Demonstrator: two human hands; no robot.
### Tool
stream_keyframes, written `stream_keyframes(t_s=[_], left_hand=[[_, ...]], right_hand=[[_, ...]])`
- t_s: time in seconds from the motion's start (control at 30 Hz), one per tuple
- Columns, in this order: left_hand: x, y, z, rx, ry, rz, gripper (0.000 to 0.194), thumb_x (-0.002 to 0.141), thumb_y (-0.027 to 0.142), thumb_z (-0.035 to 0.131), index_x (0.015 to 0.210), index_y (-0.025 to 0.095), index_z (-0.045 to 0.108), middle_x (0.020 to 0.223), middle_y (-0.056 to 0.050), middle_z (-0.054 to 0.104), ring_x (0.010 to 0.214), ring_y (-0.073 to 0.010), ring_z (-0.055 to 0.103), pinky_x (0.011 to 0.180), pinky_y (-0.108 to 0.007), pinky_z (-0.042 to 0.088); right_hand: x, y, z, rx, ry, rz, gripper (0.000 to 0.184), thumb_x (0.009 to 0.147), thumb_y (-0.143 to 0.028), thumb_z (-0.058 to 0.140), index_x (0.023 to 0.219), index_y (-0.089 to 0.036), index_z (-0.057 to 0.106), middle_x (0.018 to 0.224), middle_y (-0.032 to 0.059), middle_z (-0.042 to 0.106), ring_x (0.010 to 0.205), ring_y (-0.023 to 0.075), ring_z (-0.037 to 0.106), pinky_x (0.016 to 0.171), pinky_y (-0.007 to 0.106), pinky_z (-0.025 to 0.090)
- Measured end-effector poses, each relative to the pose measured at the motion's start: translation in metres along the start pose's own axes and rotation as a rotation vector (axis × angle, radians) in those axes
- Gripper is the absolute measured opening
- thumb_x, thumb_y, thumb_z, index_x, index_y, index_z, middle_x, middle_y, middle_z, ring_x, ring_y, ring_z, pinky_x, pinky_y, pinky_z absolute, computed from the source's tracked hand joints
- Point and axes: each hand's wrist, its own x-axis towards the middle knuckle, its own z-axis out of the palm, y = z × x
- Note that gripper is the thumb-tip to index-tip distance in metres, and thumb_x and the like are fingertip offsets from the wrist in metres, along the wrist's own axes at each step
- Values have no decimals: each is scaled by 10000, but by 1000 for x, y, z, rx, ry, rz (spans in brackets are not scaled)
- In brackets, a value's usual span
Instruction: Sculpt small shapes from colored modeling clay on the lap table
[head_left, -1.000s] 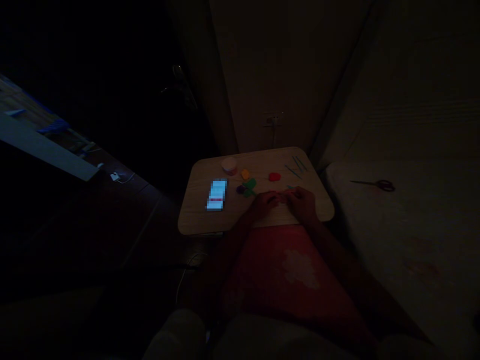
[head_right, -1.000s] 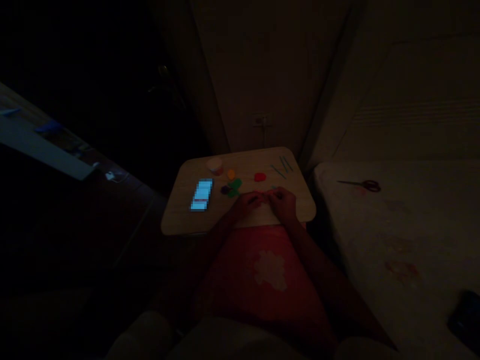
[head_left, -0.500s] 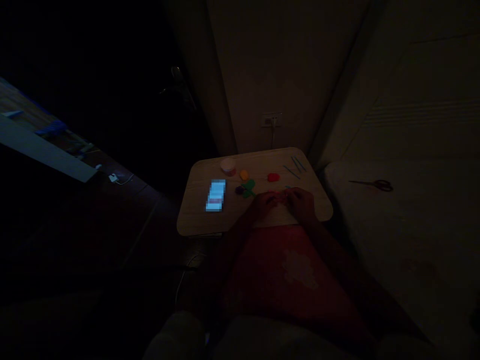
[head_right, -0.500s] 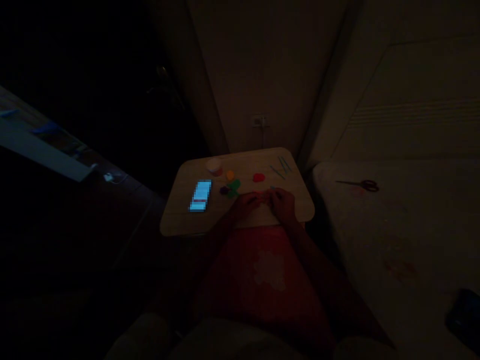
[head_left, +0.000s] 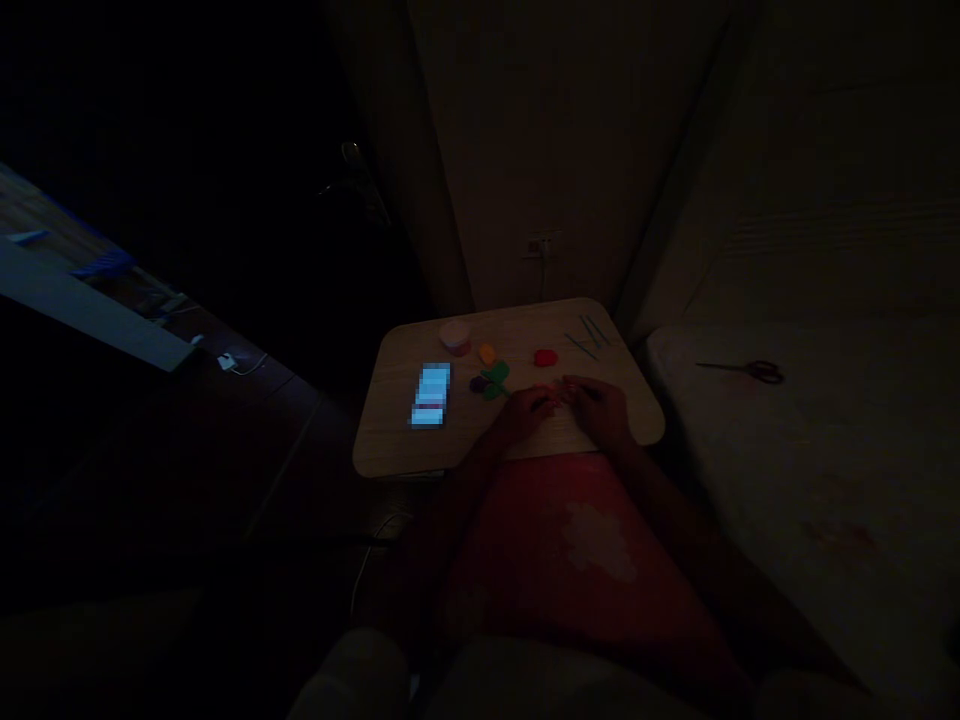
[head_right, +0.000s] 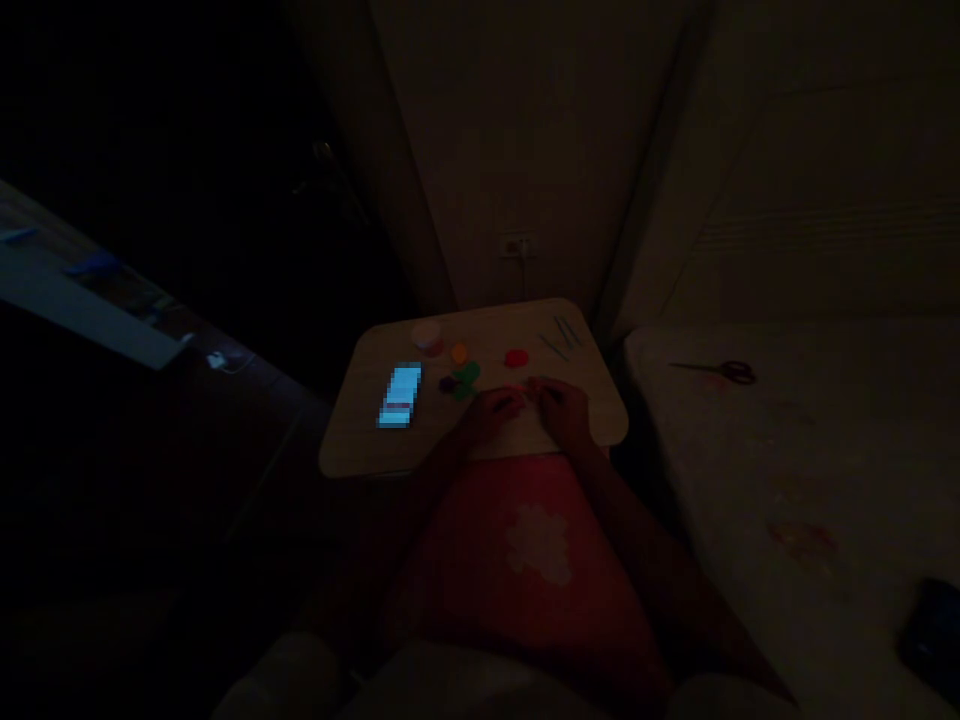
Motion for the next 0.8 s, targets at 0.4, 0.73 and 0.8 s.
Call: stream_keyframes(t_s=[0.4, 0.73, 0.8], left_hand=[[-1, 2, 1, -16, 1, -36, 226, 937, 307, 582, 955, 139, 733, 946, -58, 728, 801, -155, 627, 752, -251, 493], [-1, 3, 0, -12, -1, -16, 218, 943, 290, 578, 944, 142, 738, 912, -59, 733, 854, -172, 646, 814, -270, 512], [0, 4, 0, -8, -3, -29, 214, 939, 276, 579, 945, 137, 742, 927, -60, 737, 846, -168, 648, 819, -270, 512]], right_hand=[[-4, -23, 0, -2, 12, 123, 325, 855, -421, 635, 637, -185, 682, 528, 21, 628, 509, 156, 559, 543, 273, 436], [0, -2, 1, -1, 1, 38, 413, 903, -445, 580, 1112, -151, 780, 900, 102, 793, 732, 207, 692, 745, 347, 547], [0, -1, 1, 27, 10, 32, 436, 918, -466, 572, 1143, -149, 770, 897, 96, 789, 721, 200, 688, 754, 351, 551]])
